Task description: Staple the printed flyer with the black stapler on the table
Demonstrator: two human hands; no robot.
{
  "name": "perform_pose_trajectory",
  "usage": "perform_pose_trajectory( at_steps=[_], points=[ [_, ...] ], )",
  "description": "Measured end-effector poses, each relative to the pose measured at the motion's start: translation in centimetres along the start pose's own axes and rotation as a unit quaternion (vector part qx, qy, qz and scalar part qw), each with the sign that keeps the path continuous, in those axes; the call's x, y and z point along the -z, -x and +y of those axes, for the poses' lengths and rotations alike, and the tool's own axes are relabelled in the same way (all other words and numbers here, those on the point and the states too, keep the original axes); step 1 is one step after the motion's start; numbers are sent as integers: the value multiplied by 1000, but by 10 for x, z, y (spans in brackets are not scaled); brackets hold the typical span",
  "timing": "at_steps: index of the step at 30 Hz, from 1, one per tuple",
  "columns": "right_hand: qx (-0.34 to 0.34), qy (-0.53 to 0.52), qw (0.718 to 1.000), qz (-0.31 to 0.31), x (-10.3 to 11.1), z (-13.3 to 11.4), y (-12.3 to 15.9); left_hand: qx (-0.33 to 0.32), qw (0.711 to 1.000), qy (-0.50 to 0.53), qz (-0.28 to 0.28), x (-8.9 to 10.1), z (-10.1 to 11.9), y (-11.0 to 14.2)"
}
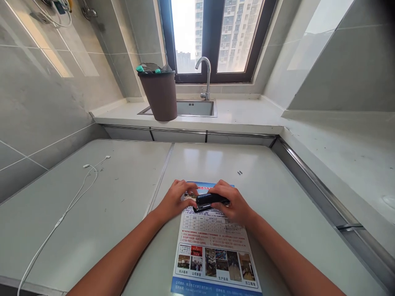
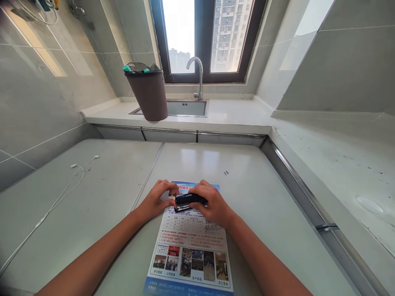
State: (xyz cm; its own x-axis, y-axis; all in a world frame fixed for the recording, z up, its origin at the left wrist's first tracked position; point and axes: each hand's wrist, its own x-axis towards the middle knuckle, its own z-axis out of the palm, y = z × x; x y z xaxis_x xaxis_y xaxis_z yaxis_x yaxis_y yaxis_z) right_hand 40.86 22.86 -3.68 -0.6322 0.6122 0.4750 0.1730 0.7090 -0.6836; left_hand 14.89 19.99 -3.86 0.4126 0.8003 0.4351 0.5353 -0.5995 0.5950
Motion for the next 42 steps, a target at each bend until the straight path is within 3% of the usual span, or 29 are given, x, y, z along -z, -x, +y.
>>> perform_pose_trajectory(
  at_steps=[6,9,13,16,19,25,31,35,42],
  points=[
    [-8,12,1000,-15,-3,-4,-1,-17,999,-17,-40,2,0,-1],
    [-7,47,999,0,-1,-2,0,14,998,-46,-29,2,-5,-4],
    [-75,110,986,104,5,3,1,86,989,-121,-17,0,-16,-7],
    [-126,158,960,194,11,12,1,113,974,-177,-78,-4,-21,-5],
    [-159,209,933,245,19,26,4,108,969,-190,-112,-6,-19,-4],
    [-228,267,882,315,31,48,10,99,985,-134,-44,-2,-21,-7],
    [-268,273,873,302,35,55,12,98,994,16,40,2,-30,-5],
    [-267,274,883,272,31,58,13,97,988,87,80,9,-34,-5],
    [-260,257,908,206,32,53,12,160,969,144,124,14,-39,-6]
  ],
)
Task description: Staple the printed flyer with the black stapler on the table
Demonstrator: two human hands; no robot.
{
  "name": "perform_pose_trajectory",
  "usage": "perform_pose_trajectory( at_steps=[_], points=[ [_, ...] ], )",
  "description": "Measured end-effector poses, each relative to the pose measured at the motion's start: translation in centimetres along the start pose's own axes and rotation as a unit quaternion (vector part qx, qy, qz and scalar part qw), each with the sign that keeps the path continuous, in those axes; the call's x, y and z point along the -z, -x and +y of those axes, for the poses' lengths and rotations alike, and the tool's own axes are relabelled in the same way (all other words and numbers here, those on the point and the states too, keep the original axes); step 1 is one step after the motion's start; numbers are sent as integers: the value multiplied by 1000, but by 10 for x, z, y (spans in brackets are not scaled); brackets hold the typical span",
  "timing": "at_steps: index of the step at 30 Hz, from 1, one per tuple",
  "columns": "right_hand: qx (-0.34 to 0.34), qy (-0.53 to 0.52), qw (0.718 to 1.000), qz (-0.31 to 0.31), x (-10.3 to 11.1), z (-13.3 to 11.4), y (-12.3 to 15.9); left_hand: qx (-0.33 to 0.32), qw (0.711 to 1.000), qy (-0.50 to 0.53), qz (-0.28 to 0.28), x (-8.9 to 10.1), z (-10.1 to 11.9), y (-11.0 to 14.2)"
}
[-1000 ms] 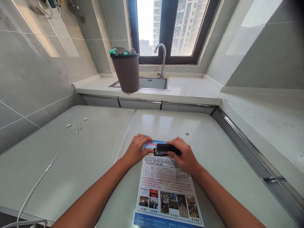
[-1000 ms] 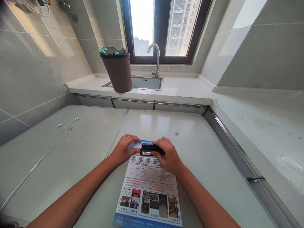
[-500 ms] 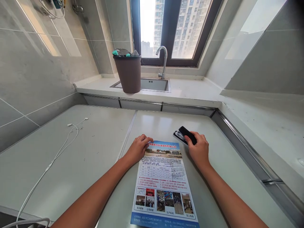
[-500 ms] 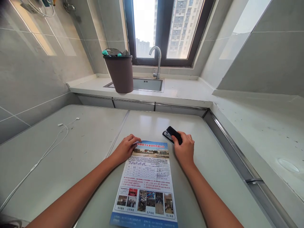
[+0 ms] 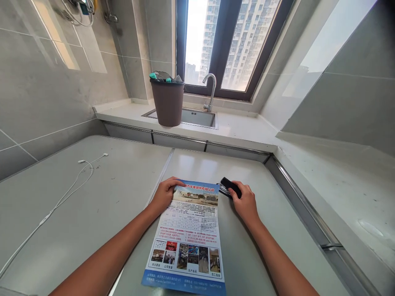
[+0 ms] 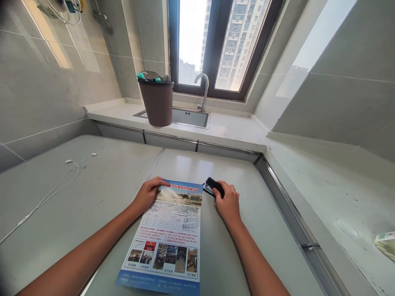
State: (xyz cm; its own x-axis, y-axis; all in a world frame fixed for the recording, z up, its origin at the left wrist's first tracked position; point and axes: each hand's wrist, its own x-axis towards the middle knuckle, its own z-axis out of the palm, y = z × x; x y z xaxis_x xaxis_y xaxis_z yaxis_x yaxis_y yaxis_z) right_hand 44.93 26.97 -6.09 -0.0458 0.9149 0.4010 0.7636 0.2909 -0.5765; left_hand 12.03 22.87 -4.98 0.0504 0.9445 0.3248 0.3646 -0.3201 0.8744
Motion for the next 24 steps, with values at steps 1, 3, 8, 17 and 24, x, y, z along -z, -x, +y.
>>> perform_pose_trajectory(
  at_steps=[1,3,8,17,24],
  points=[
    [11,3,1000,-13,2,-1,0,6,1000,1,3,0,0,0],
    [36,13,999,-34,6,-3,1,15,1000,0,9,0,1,-1],
    [71,-1,995,-71,14,-15,2,29,999,-3,29,0,-3,-2],
    [81,59,989,-109,15,-43,13,38,997,1,64,-1,-7,-2],
    [79,76,983,-145,18,-51,20,51,996,-2,72,-2,-5,-2]
  ],
)
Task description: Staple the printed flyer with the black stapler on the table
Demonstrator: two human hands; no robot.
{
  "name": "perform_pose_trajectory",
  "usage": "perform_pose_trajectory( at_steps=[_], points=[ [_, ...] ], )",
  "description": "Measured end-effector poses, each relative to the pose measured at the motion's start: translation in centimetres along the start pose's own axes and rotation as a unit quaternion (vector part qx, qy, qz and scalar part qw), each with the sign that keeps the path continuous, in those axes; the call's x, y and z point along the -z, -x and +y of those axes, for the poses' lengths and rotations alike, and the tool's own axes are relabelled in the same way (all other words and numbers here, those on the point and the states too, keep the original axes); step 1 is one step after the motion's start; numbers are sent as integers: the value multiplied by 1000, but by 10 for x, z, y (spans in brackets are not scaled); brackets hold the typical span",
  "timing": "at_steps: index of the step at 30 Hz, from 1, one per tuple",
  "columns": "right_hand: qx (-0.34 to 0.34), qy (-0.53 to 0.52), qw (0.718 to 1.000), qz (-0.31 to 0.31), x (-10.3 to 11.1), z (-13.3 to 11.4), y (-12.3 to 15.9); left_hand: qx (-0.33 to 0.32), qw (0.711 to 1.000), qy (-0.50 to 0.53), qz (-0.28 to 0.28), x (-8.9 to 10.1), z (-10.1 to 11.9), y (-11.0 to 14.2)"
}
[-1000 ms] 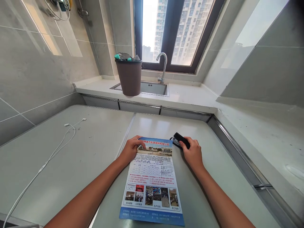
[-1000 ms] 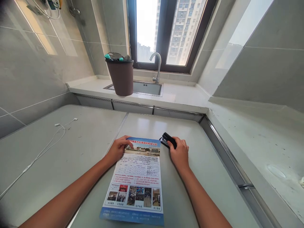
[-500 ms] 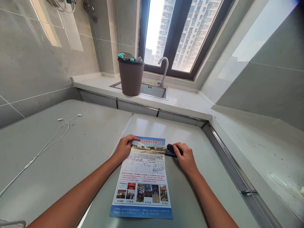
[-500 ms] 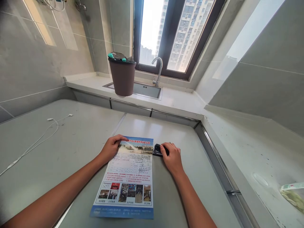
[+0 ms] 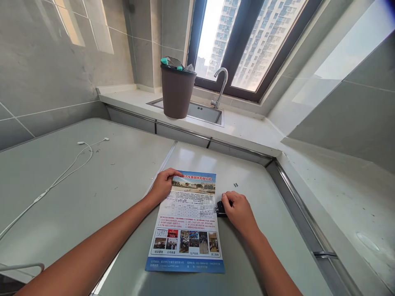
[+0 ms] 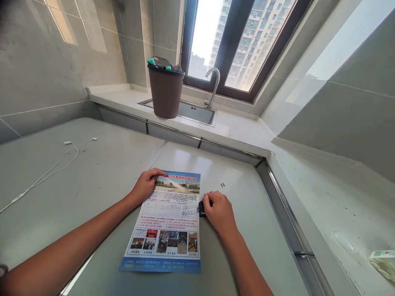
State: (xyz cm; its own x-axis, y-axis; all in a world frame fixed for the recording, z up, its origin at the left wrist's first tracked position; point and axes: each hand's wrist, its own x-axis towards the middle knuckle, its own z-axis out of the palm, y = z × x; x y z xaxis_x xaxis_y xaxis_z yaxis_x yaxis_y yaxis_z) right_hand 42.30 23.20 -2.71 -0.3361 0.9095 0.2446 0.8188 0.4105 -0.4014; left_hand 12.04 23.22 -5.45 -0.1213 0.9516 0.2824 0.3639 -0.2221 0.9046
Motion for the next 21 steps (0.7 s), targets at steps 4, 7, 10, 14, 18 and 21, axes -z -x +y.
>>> perform_pose_trajectory(
  at_steps=[4,7,10,14,18,21],
  points=[
    [-7,-6,999,-34,0,-9,6,4,1000,-1,0,0,-3,0],
    [-5,6,999,-35,-5,-20,11,3,1000,-3,2,0,-5,0],
    [-1,21,1000,-8,-12,-32,15,-1,1000,-3,2,0,-4,1],
    [-15,33,999,16,-18,-42,18,-5,1000,0,2,-2,0,1],
    [-40,47,998,7,-20,-48,18,-5,1000,0,-1,-3,3,2],
    [-37,65,997,11,-21,-52,18,-5,1000,3,-5,-4,2,2]
  ],
)
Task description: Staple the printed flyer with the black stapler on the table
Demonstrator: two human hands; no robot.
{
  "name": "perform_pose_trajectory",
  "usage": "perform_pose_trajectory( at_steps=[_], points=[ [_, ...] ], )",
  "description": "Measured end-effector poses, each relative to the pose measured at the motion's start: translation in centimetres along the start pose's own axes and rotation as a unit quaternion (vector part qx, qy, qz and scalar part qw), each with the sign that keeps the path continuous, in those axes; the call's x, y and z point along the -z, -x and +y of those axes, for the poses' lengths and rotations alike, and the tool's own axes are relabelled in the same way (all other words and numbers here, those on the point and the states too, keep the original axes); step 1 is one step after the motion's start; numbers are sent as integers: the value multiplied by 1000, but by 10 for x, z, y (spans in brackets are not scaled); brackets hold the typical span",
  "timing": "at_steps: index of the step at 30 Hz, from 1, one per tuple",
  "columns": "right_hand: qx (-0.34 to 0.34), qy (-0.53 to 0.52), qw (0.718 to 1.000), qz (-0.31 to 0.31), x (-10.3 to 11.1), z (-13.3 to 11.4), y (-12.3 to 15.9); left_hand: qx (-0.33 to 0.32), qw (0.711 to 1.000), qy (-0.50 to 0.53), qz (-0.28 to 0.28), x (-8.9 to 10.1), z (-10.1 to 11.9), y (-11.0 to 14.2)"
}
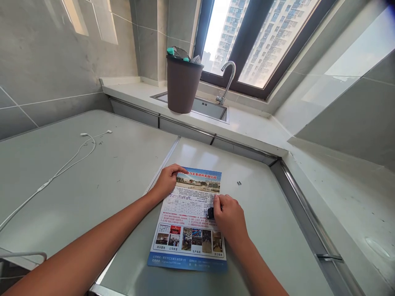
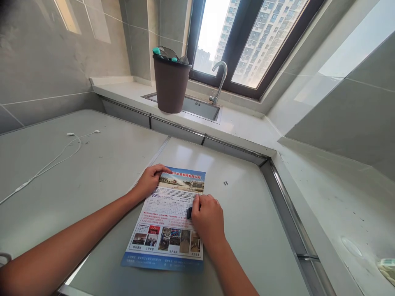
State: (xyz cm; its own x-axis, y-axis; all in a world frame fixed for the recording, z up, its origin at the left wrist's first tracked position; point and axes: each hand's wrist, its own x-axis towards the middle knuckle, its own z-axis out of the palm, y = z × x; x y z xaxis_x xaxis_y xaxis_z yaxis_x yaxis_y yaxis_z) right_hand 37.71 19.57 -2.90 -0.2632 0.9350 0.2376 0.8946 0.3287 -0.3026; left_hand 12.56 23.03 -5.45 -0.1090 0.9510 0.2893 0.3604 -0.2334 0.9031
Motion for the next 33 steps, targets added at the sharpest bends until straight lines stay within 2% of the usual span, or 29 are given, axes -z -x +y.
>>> perform_pose_trajectory(
  at_steps=[4,9,20,33],
  points=[
    [17,37,999,17,-2,-4,0,4,1000,2,4,-1,-2,0],
    [4,56,998,23,-3,-9,0,4,1000,12,7,-1,0,0],
    [-55,81,992,-73,11,-16,-3,12,1000,12,5,-1,-2,0],
    [-32,124,990,-60,7,-22,0,13,1000,8,8,-1,0,1]
  ],
)
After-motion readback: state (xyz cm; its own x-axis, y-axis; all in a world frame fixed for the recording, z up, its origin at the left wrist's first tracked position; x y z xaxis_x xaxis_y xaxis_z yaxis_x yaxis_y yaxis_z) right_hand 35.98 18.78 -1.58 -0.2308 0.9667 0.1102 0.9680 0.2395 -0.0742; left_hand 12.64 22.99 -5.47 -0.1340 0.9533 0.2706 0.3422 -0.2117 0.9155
